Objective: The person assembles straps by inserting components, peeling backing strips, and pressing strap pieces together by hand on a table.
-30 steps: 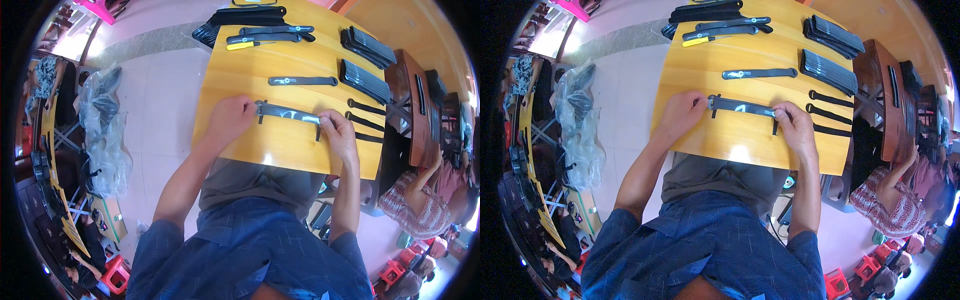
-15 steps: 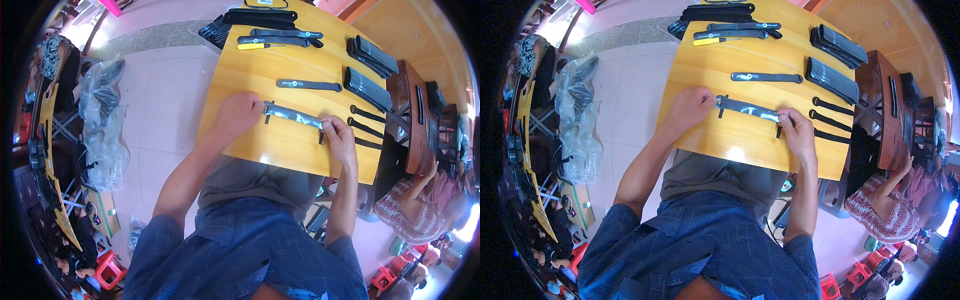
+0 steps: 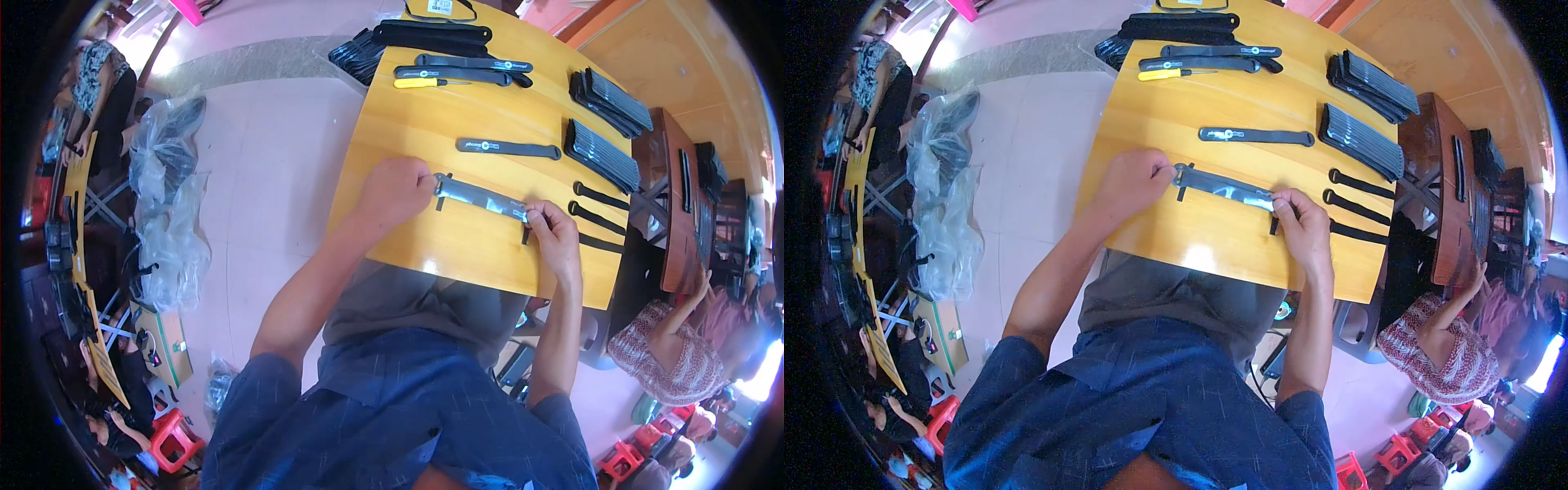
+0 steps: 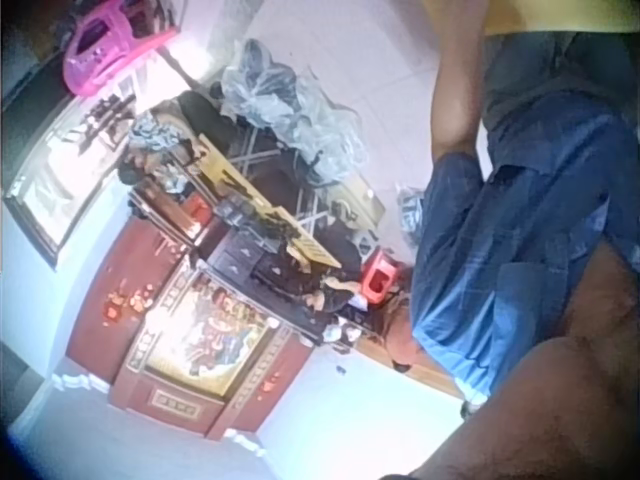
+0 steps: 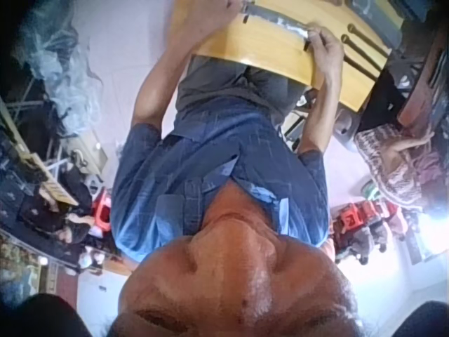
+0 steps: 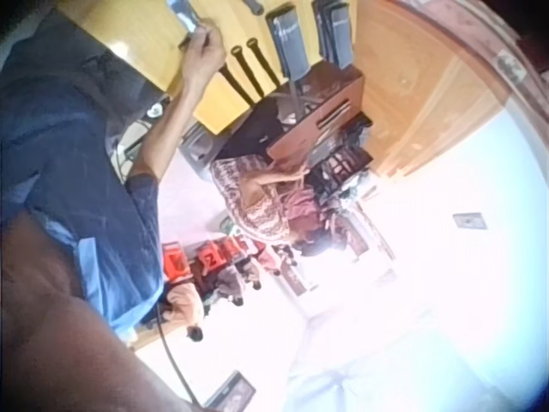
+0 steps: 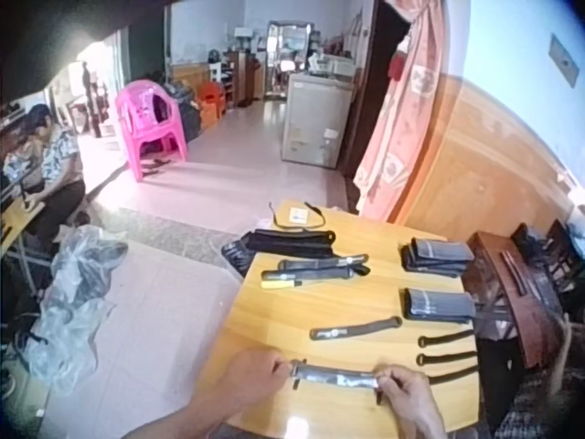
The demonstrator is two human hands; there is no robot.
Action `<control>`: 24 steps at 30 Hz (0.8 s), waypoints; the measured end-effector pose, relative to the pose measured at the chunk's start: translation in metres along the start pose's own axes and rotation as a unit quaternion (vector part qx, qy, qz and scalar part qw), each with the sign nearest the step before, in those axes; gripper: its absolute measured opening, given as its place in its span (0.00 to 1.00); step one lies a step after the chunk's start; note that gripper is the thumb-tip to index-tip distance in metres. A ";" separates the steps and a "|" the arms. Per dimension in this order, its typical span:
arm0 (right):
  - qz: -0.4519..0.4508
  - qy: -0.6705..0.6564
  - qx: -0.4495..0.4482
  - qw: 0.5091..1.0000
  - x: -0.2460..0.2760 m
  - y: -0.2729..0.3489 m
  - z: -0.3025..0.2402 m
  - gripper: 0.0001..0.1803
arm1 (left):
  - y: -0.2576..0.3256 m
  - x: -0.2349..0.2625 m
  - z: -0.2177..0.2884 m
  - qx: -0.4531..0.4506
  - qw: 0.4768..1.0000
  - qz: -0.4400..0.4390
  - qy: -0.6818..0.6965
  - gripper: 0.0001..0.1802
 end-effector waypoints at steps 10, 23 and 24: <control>0.004 0.016 0.014 1.000 -0.004 0.002 -0.003 0.09 | 0.006 0.005 -0.001 0.003 1.000 0.006 -0.002 0.12; -0.008 0.009 0.021 1.000 -0.001 -0.001 -0.001 0.10 | 0.002 -0.003 -0.002 0.001 1.000 0.008 -0.020 0.15; 0.012 0.084 0.056 0.995 0.002 0.002 -0.013 0.10 | 0.002 -0.004 -0.004 -0.002 1.000 0.014 -0.018 0.15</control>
Point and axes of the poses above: each hand's wrist, its own y-axis away from the middle knuckle, its own x-axis out of the back of the hand, z = x × y, the point moved 7 cm from there along -y, towards the middle knuckle, and after that the axes turned 7 degrees about x, right-handed, at the moved point
